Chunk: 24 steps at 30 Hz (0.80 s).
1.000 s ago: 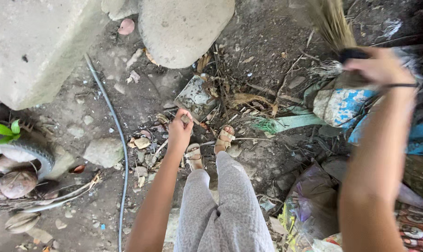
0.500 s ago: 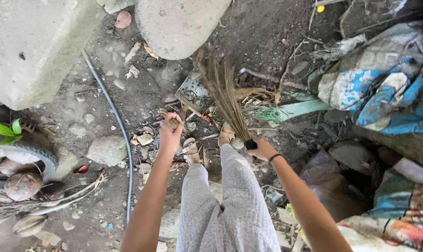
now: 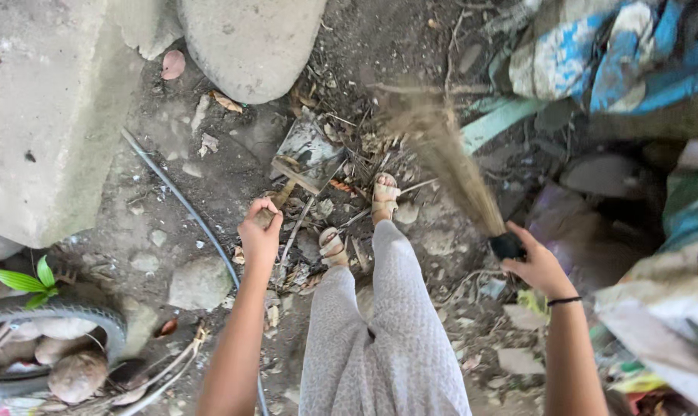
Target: The person picks up a broom and a dustpan, then sweeps dirt, leaves, and debris across the ground using the broom and dustpan.
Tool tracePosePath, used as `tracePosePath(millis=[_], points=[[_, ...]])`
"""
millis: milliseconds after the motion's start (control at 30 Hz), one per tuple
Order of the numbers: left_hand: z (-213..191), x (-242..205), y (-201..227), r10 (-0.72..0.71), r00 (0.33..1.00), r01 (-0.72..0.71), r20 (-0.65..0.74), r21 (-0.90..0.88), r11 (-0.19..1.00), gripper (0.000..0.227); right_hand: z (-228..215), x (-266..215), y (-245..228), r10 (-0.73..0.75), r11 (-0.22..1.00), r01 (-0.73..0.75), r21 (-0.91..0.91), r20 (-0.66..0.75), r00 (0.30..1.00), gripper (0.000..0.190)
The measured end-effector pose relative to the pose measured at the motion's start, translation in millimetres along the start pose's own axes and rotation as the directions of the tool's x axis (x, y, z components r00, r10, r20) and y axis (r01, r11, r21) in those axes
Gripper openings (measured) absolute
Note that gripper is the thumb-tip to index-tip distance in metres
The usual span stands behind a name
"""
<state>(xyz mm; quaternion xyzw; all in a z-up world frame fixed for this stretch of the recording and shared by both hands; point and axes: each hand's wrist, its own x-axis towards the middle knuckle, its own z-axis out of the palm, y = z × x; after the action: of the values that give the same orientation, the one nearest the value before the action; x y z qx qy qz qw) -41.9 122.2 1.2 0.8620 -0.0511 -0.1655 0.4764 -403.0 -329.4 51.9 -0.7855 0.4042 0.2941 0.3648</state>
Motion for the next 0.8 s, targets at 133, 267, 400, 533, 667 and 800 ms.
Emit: tracePosePath(millis=[133, 267, 400, 533, 667, 800], points=[[-12.3, -5.0, -21.6, 0.031, 0.997, -0.032, 0.071, 0.009, 0.999, 0.016, 104.6, 29.2, 21.6, 0.076, 0.831, 0.089, 0.549, -0.271, 0.959, 0.067], [-24.6, 0.2, -40.0, -0.03, 0.998, 0.031, 0.057, -0.027, 0.999, 0.015, 232.6, 87.1, -51.7, 0.343, 0.617, -0.119, 0.778, -0.13, 0.93, 0.047], [-31.5, 16.5, -51.8, -0.054, 0.998, 0.054, 0.018, -0.014, 0.998, 0.015, 328.8, 82.4, -108.4, 0.101, 0.795, -0.007, 0.606, -0.122, 0.987, 0.052], [-37.8, 17.9, -46.9, -0.079, 0.997, 0.079, 0.021, 0.01, 0.997, 0.015, 326.8, 10.8, -114.9, -0.097, 0.91, 0.13, 0.394, -0.103, 0.99, 0.08], [-47.5, 4.7, -45.2, 0.002, 0.999, -0.003, 0.035, 0.029, 1.0, 0.016, 202.6, -54.9, -115.7, 0.036, 0.99, -0.063, 0.127, 0.201, 0.979, 0.083], [-56.2, -17.9, -39.4, -0.103, 0.992, 0.108, 0.066, -0.071, 0.992, 0.016, 75.4, -78.6, -80.3, 0.001, 0.992, 0.014, -0.126, 0.117, 0.993, 0.077]])
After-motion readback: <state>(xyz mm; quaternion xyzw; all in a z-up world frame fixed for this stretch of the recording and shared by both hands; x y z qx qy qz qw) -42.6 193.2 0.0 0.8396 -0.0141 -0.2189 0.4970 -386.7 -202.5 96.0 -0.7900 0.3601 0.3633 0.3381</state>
